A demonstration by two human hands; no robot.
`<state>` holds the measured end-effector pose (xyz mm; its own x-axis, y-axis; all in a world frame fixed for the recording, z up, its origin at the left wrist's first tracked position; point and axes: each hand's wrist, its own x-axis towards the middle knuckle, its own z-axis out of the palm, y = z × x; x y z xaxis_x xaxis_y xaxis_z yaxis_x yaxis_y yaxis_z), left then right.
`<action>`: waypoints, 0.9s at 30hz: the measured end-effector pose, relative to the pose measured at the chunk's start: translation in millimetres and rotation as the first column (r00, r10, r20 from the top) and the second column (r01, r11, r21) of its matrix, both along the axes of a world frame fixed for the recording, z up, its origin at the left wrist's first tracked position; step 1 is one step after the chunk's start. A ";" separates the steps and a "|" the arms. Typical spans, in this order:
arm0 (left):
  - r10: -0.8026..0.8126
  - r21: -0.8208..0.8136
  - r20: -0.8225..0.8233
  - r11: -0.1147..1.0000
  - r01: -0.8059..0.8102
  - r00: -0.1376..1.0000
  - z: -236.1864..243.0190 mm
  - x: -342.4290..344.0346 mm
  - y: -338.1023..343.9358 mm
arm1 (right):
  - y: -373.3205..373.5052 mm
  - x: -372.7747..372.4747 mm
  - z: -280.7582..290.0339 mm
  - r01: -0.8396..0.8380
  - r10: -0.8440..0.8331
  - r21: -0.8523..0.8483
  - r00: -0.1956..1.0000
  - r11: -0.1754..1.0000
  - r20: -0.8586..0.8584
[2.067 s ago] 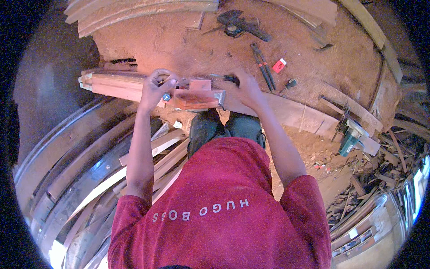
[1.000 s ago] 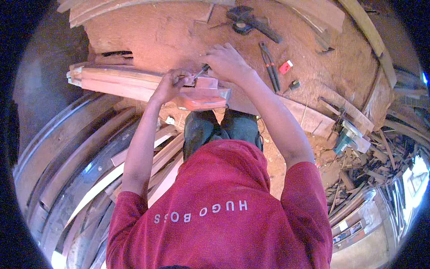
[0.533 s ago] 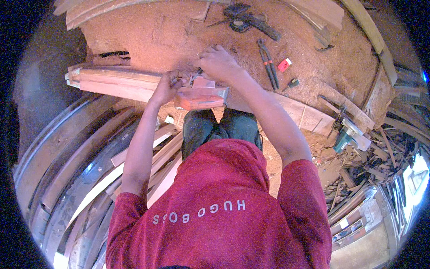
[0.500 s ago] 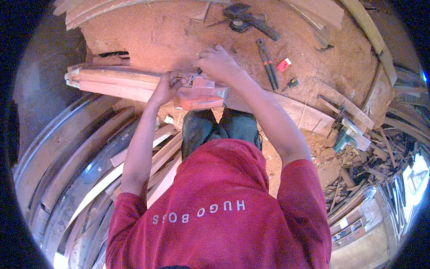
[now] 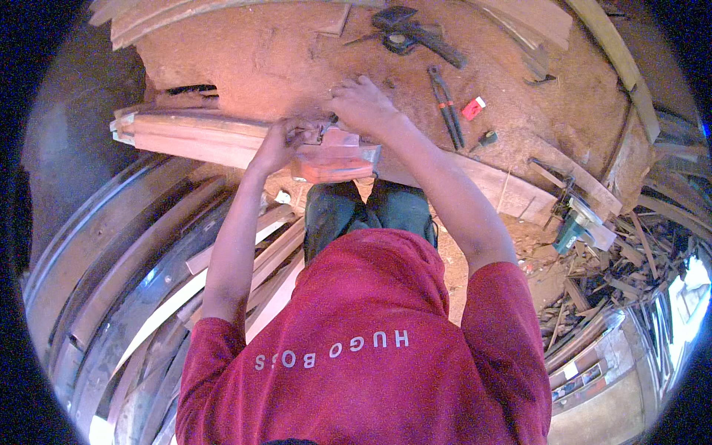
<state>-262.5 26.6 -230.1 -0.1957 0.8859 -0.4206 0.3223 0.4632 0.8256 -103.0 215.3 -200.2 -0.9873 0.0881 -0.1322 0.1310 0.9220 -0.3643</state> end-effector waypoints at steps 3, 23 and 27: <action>0.035 -0.027 0.054 0.999 -0.034 0.998 -4.1 -0.7 -1.7 | 1.5 -3.7 3.0 -0.012 0.015 -0.043 0.998 0.999 0.068; -0.015 -0.076 0.157 0.997 0.027 0.987 -5.8 -5.5 -3.0 | 24.9 -36.0 -23.3 0.041 0.082 -0.480 0.969 0.876 0.233; -0.022 -0.147 0.171 0.988 0.047 0.985 2.2 -6.7 0.8 | 46.6 -40.4 -38.3 0.147 -0.052 -0.685 0.986 0.714 0.157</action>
